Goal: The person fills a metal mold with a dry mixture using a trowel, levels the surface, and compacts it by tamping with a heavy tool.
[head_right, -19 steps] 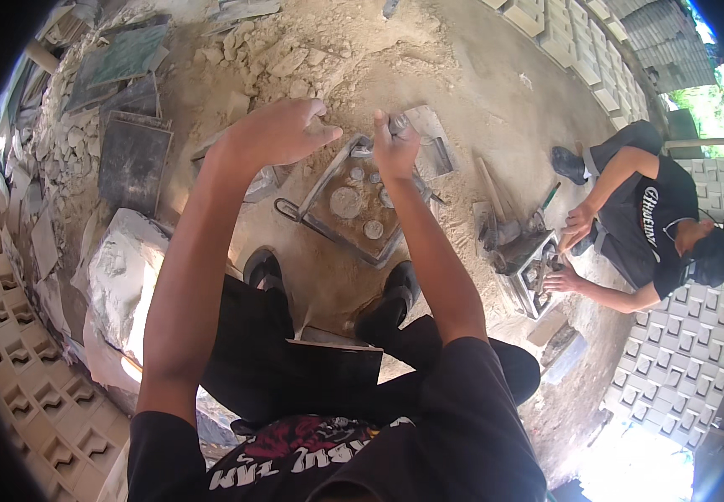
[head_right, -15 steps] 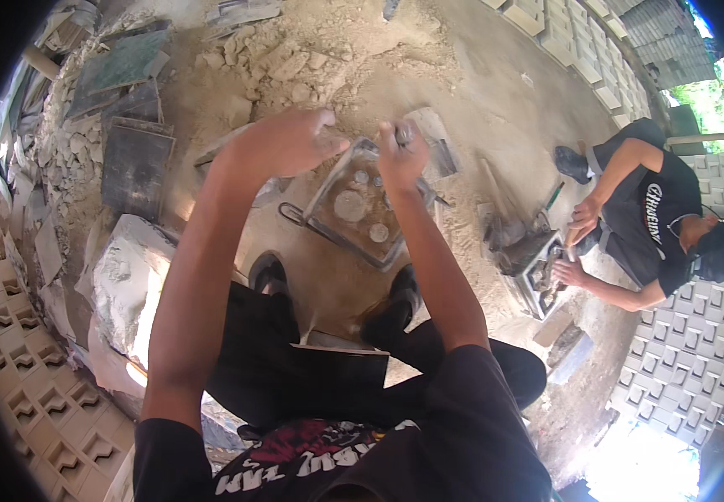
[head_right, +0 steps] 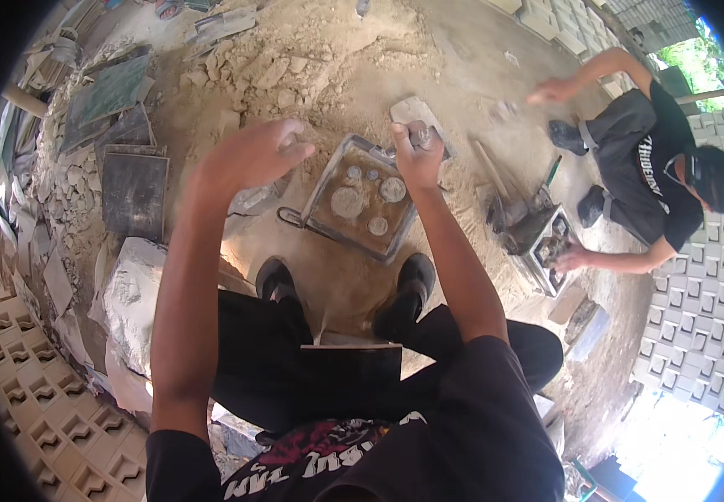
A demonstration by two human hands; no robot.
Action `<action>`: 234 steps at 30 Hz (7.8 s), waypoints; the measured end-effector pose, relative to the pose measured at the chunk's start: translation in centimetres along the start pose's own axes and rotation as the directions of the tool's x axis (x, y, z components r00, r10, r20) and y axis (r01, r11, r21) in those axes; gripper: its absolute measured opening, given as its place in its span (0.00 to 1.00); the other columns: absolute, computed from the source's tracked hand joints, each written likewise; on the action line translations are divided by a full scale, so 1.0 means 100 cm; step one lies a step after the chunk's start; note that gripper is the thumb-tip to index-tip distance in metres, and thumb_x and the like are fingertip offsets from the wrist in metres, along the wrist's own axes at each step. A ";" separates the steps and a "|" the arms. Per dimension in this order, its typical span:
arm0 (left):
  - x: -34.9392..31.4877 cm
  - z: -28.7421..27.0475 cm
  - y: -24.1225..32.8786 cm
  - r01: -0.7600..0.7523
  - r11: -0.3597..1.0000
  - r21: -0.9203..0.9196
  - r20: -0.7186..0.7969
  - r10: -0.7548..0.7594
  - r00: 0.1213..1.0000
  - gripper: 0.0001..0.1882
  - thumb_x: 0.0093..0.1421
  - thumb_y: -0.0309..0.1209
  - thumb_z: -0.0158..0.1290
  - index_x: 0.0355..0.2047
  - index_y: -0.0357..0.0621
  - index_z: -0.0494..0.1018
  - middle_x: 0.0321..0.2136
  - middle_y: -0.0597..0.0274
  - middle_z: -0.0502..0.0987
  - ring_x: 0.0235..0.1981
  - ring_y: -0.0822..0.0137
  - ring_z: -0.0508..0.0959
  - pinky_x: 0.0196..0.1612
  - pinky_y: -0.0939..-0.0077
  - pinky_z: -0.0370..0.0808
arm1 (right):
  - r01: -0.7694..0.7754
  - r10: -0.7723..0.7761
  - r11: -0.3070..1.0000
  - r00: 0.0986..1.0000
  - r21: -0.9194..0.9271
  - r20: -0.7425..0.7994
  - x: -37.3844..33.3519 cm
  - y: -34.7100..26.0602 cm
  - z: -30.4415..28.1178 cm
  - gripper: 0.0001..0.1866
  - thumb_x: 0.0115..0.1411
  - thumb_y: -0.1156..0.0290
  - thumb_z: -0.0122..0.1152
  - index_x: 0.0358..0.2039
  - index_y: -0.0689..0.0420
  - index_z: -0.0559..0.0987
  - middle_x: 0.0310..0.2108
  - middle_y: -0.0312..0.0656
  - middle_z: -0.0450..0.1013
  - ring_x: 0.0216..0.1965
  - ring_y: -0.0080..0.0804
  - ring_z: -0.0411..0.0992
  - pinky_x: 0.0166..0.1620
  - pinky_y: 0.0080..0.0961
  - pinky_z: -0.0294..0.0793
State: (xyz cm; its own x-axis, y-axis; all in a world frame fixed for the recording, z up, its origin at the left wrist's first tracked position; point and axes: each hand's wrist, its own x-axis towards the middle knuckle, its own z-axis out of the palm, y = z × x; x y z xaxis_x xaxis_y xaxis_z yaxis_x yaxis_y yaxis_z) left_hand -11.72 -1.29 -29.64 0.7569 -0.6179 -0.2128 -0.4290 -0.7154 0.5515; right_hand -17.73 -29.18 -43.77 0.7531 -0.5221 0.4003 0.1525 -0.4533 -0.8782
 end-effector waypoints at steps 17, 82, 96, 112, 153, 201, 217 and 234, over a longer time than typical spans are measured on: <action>0.011 0.007 -0.002 -0.050 0.999 -0.019 0.065 0.052 0.997 0.29 0.63 0.51 0.50 0.53 0.40 0.70 0.45 0.44 0.78 0.46 0.47 0.78 0.47 0.58 0.73 | -0.089 0.105 0.958 0.994 -0.273 0.045 -0.014 -0.002 -0.043 0.18 0.62 0.64 0.62 0.19 0.60 0.71 0.15 0.34 0.67 0.21 0.17 0.63 0.25 0.22 0.64; 0.004 0.018 0.062 -0.119 0.990 0.078 0.215 0.100 0.971 0.31 0.63 0.53 0.48 0.56 0.41 0.69 0.48 0.44 0.77 0.50 0.50 0.77 0.50 0.60 0.73 | -0.314 0.323 0.945 0.938 0.085 -0.126 -0.121 -0.076 -0.064 0.26 0.70 0.63 0.49 0.13 0.53 0.60 0.12 0.27 0.58 0.16 0.15 0.53 0.20 0.22 0.51; 0.004 0.016 0.062 -0.088 0.993 0.084 0.192 0.071 0.979 0.32 0.63 0.54 0.48 0.58 0.42 0.68 0.49 0.47 0.77 0.51 0.51 0.77 0.51 0.60 0.73 | -0.280 0.290 0.954 0.954 0.111 -0.081 -0.157 -0.093 -0.074 0.24 0.70 0.65 0.47 0.16 0.58 0.65 0.13 0.28 0.59 0.18 0.15 0.56 0.22 0.23 0.54; 0.003 0.010 0.053 -0.061 0.998 0.008 0.246 0.057 0.967 0.32 0.63 0.52 0.48 0.58 0.40 0.67 0.50 0.46 0.76 0.52 0.50 0.75 0.52 0.59 0.72 | -0.194 0.179 0.969 0.978 0.150 0.109 -0.134 -0.039 -0.061 0.21 0.68 0.73 0.49 0.16 0.53 0.63 0.16 0.27 0.58 0.18 0.15 0.52 0.23 0.20 0.52; 0.018 0.023 0.022 -0.150 0.988 -0.047 0.024 0.151 0.988 0.13 0.53 0.22 0.46 0.39 0.34 0.74 0.31 0.40 0.79 0.36 0.43 0.79 0.38 0.54 0.73 | -0.305 0.136 0.913 0.854 0.270 0.503 -0.047 -0.037 0.052 0.10 0.60 0.73 0.56 0.22 0.60 0.76 0.17 0.29 0.65 0.20 0.15 0.61 0.23 0.19 0.58; 0.017 0.016 0.013 -0.069 0.996 0.063 0.090 0.063 0.994 0.20 0.61 0.38 0.51 0.46 0.33 0.73 0.39 0.38 0.78 0.43 0.43 0.78 0.47 0.53 0.73 | -0.381 0.220 0.908 0.788 0.173 0.575 0.032 0.007 0.065 0.13 0.60 0.69 0.56 0.19 0.58 0.72 0.16 0.28 0.64 0.18 0.18 0.62 0.21 0.25 0.59; 0.012 0.011 0.025 -0.073 0.997 0.008 0.135 0.071 0.988 0.25 0.62 0.42 0.50 0.52 0.35 0.71 0.47 0.40 0.76 0.50 0.46 0.76 0.52 0.56 0.71 | -0.460 0.268 0.854 0.790 0.244 0.552 0.019 -0.001 0.021 0.18 0.63 0.72 0.51 0.15 0.55 0.65 0.15 0.29 0.60 0.19 0.18 0.57 0.23 0.21 0.56; 0.021 0.018 0.047 -0.121 0.992 0.030 0.122 0.116 0.986 0.19 0.64 0.42 0.49 0.45 0.37 0.72 0.32 0.47 0.80 0.40 0.47 0.79 0.44 0.55 0.73 | -0.433 0.438 0.898 0.875 0.072 -0.205 -0.038 -0.011 0.023 0.20 0.63 0.61 0.58 0.25 0.67 0.76 0.23 0.42 0.74 0.26 0.28 0.69 0.32 0.32 0.68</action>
State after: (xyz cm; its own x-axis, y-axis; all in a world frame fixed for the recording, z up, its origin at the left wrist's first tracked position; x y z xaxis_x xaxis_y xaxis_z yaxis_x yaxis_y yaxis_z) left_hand -13.00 -6.51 -28.95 0.6362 -0.7320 -0.2436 -0.5318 -0.6449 0.5489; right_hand -19.33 -25.03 -44.89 0.5947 -0.8037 0.0191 -0.1428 -0.1290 -0.9813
